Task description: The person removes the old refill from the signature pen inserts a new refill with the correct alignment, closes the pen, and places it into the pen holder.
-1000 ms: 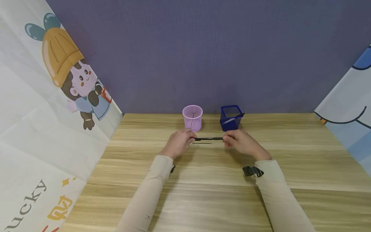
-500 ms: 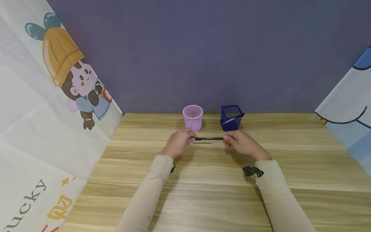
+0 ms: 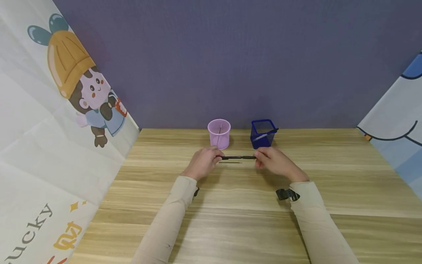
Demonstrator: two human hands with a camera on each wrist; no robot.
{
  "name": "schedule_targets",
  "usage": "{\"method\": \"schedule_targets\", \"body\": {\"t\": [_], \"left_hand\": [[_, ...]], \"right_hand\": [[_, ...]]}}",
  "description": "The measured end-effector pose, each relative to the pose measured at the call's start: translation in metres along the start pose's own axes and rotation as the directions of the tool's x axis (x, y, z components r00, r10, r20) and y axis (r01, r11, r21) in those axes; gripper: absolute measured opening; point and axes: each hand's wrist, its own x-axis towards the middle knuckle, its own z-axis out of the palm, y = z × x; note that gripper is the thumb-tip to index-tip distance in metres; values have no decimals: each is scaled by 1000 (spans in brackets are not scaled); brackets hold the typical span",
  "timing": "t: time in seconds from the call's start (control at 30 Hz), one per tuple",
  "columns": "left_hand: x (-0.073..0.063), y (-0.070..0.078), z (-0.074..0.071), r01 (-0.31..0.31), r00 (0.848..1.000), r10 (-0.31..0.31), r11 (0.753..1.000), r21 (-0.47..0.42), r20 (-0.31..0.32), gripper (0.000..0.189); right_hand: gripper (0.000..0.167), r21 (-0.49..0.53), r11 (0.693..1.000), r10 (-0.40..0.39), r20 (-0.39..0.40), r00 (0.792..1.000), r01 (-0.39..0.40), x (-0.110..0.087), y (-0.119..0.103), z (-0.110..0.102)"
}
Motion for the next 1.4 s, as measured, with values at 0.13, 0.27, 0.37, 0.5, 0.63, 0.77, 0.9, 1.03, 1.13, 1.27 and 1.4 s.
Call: {"method": "schedule_targets", "body": {"t": [0.13,0.27,0.37,0.5,0.63,0.77,0.9,1.03,1.13,1.27,1.4], "left_hand": [[1,-2,0,10,1000,-10,1000,-12,8,14],[0,-4,0,23,1000,-22,999,-22,14,15],[0,-4,0,36,999,-35,999,-28,20,15],[0,-4,-1,41,999,-40,999,-31,21,15],[1,-4,0,37,999,-36,999,-30,17,15],[1,-3,-1,35,999,-34,999,-32,15,15],[0,-2,-1,32,999,-32,999,-27,15,15],[0,-2,-2,34,999,-34,999,-21,17,15],[0,-2,-2,36,999,-36,999,-22,17,15],[0,-1,-2,31,999,-31,999,-22,15,14],[0,-1,-3,24,1000,-24,1000,-16,13,14]], "right_hand": [[30,23,999,28,-20,999,-28,-1,-1,-2],[21,75,996,47,-25,999,-45,-3,-1,-3],[16,82,996,40,-39,998,-37,-3,0,-3],[11,52,998,36,-57,998,-33,-3,-1,-3],[7,35,999,39,-65,997,-37,-4,-3,-2],[5,22,999,36,-71,997,-35,-4,-4,-2],[5,23,999,42,-67,997,-40,-4,-4,-2],[5,27,999,42,-60,997,-41,-4,-4,-3],[6,27,999,41,-55,998,-39,-4,-5,-3],[6,37,999,35,-48,998,-34,-4,-5,-3],[10,47,998,31,-40,999,-29,-5,-6,-3]]}}
